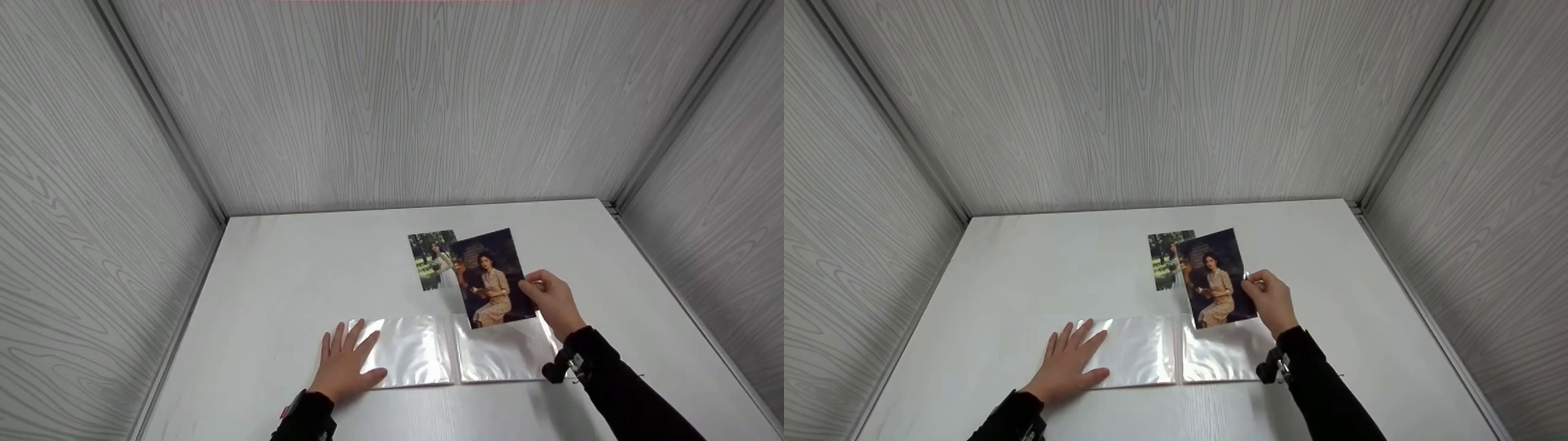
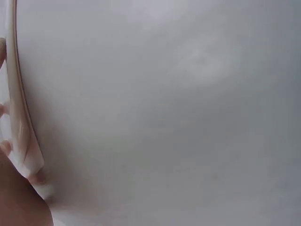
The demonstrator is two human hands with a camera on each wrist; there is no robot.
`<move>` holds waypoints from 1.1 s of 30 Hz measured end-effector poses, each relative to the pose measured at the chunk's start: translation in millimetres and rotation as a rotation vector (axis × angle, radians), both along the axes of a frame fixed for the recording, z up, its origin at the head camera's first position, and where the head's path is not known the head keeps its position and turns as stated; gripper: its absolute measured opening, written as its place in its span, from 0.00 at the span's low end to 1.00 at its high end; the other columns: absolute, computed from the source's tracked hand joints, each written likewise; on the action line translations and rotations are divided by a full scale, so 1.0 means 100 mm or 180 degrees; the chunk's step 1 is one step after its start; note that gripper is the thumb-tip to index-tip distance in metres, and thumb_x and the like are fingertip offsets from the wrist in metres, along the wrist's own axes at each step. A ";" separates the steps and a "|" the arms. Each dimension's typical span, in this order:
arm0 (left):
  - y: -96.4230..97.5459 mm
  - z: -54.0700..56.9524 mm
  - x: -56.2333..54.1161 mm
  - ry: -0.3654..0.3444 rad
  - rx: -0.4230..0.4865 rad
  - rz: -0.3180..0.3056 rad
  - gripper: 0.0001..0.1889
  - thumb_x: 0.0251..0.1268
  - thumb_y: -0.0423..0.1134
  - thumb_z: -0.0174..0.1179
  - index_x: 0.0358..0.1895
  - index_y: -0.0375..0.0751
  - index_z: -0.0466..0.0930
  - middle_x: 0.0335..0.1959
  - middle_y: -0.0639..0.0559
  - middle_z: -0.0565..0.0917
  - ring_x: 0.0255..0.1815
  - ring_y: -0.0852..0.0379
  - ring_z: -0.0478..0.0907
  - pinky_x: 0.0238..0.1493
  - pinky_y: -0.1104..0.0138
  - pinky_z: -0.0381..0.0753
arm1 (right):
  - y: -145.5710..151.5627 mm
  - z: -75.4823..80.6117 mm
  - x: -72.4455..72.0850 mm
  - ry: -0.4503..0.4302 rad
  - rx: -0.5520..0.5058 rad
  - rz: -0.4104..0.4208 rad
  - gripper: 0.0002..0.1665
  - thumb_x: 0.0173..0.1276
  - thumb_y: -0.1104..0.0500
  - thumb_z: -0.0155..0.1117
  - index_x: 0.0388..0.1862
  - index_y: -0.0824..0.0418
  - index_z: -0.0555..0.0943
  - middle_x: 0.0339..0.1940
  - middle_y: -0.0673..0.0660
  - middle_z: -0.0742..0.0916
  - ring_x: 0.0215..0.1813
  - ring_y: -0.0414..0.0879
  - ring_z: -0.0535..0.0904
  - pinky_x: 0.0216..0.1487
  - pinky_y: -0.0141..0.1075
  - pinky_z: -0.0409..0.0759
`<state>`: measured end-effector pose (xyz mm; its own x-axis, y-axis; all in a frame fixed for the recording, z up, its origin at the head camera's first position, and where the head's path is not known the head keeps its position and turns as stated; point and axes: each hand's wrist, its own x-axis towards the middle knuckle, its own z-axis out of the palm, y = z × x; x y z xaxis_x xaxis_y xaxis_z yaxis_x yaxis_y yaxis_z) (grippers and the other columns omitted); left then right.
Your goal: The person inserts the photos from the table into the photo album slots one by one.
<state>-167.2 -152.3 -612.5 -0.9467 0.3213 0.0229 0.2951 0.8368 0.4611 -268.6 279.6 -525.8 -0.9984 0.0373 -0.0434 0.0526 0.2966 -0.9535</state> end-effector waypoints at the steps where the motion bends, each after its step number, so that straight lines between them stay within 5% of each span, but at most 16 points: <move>1: 0.01 0.02 0.00 -0.0006 -0.0013 0.0002 0.41 0.67 0.65 0.58 0.79 0.49 0.65 0.82 0.40 0.55 0.81 0.26 0.42 0.75 0.30 0.38 | -0.04 0.00 0.00 -0.0011 -0.0015 0.0075 0.15 0.76 0.57 0.65 0.48 0.69 0.76 0.28 0.47 0.86 0.29 0.38 0.80 0.33 0.31 0.78; 7: 0.02 0.03 0.01 0.0088 -0.0085 -0.0008 0.41 0.66 0.65 0.59 0.78 0.48 0.65 0.82 0.39 0.55 0.81 0.28 0.45 0.74 0.29 0.39 | -0.19 -0.06 0.02 -0.0023 0.0024 0.0389 0.15 0.75 0.58 0.65 0.47 0.70 0.77 0.28 0.50 0.85 0.31 0.39 0.78 0.33 0.30 0.76; 15: 0.05 0.00 -0.02 0.0618 -0.0320 -0.0078 0.40 0.61 0.62 0.63 0.72 0.44 0.73 0.77 0.37 0.64 0.77 0.34 0.57 0.76 0.35 0.48 | -0.21 -0.10 0.03 -0.0143 0.0146 0.0684 0.16 0.76 0.56 0.64 0.53 0.67 0.80 0.32 0.52 0.85 0.32 0.43 0.82 0.35 0.33 0.82; 20: 0.06 0.03 -0.02 0.0604 -0.0380 -0.0098 0.39 0.61 0.62 0.63 0.71 0.43 0.75 0.78 0.37 0.61 0.78 0.35 0.56 0.77 0.36 0.47 | -0.21 -0.10 0.06 -0.0182 0.0314 0.0876 0.18 0.75 0.54 0.65 0.54 0.66 0.82 0.34 0.54 0.87 0.34 0.44 0.84 0.37 0.35 0.82; 26: 0.11 0.11 -0.01 0.0795 -0.0393 -0.0208 0.32 0.60 0.55 0.67 0.64 0.40 0.80 0.68 0.40 0.74 0.70 0.38 0.67 0.72 0.44 0.64 | -0.27 -0.12 0.10 -0.0108 0.0664 0.1172 0.16 0.76 0.51 0.65 0.51 0.61 0.85 0.39 0.55 0.89 0.37 0.45 0.85 0.40 0.34 0.81; 30: 0.21 0.21 -0.02 0.0588 0.0126 -0.0289 0.19 0.65 0.43 0.64 0.56 0.39 0.84 0.55 0.44 0.82 0.58 0.42 0.75 0.61 0.49 0.75 | -0.33 -0.13 0.11 -0.0034 0.0827 0.1360 0.16 0.76 0.49 0.64 0.51 0.58 0.87 0.43 0.55 0.90 0.40 0.45 0.85 0.42 0.35 0.81; 33: 0.30 0.31 -0.05 -0.0024 0.0867 -0.0232 0.17 0.75 0.43 0.55 0.55 0.37 0.86 0.51 0.45 0.86 0.55 0.45 0.80 0.59 0.50 0.78 | -0.39 -0.12 0.11 0.0034 0.0938 0.1479 0.15 0.76 0.49 0.64 0.51 0.56 0.88 0.45 0.54 0.90 0.42 0.45 0.85 0.44 0.35 0.81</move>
